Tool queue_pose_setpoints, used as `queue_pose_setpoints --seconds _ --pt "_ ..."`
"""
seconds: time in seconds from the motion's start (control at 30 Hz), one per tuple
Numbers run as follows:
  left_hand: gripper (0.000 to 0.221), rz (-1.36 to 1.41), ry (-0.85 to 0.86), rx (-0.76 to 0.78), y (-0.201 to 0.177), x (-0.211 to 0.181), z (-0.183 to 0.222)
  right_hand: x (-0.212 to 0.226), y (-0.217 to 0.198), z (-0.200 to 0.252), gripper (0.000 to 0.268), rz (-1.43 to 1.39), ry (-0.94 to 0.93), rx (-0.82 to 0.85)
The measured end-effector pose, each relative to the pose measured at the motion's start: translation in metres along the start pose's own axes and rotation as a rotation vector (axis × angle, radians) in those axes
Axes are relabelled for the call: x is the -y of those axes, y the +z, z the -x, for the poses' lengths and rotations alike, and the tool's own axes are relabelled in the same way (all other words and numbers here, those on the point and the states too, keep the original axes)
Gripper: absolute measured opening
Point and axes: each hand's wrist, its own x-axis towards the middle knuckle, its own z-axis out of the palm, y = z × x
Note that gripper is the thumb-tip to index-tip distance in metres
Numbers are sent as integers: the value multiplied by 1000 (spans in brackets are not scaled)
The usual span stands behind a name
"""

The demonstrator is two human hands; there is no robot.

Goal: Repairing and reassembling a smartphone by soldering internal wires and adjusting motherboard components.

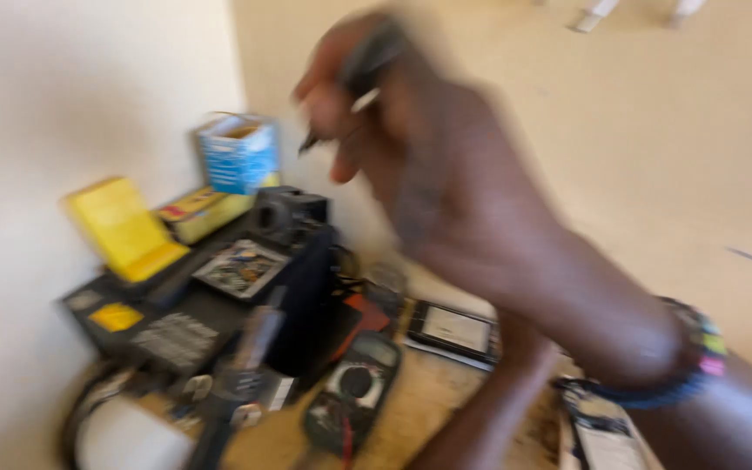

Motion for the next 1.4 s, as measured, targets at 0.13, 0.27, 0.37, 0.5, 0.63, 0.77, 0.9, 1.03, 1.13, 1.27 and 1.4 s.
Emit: queue_pose_setpoints --seconds 0.13,0.27,0.37,0.5,0.63,0.77,0.9,1.03,1.13,1.27,1.4 --pt "56 29 -35 113 23 -11 15 9 -80 58 32 156 323 -342" --pt "43 -68 121 328 5 -32 34 15 -138 131 45 274 476 -691" --pt "39 -604 117 591 -17 -57 49 2 -157 186 16 190 501 -763" --pt "35 -947 -31 643 -22 -57 65 -27 -158 273 5 121 592 -731" --pt "44 -1046 -44 634 -22 -52 68 -47 -144 329 37 571 328 -494" --pt "44 -997 -134 615 -28 -62 69 -36 -133 335 25 788 139 -229" --pt "40 -1046 -235 654 -26 -61 72 -31 -135 338 43 672 118 3" --pt "49 -1133 17 670 -30 -28 66 -41 -142 358 41 547 154 220" --pt "34 -1097 -19 722 -24 -36 77 -47 -134 361 26 591 215 168" --pt "57 -1077 -159 778 -18 -51 92 -48 -128 364 30 576 335 173" --pt "85 -1077 -258 799 -13 -53 100 -43 -118 358 31 586 431 133"
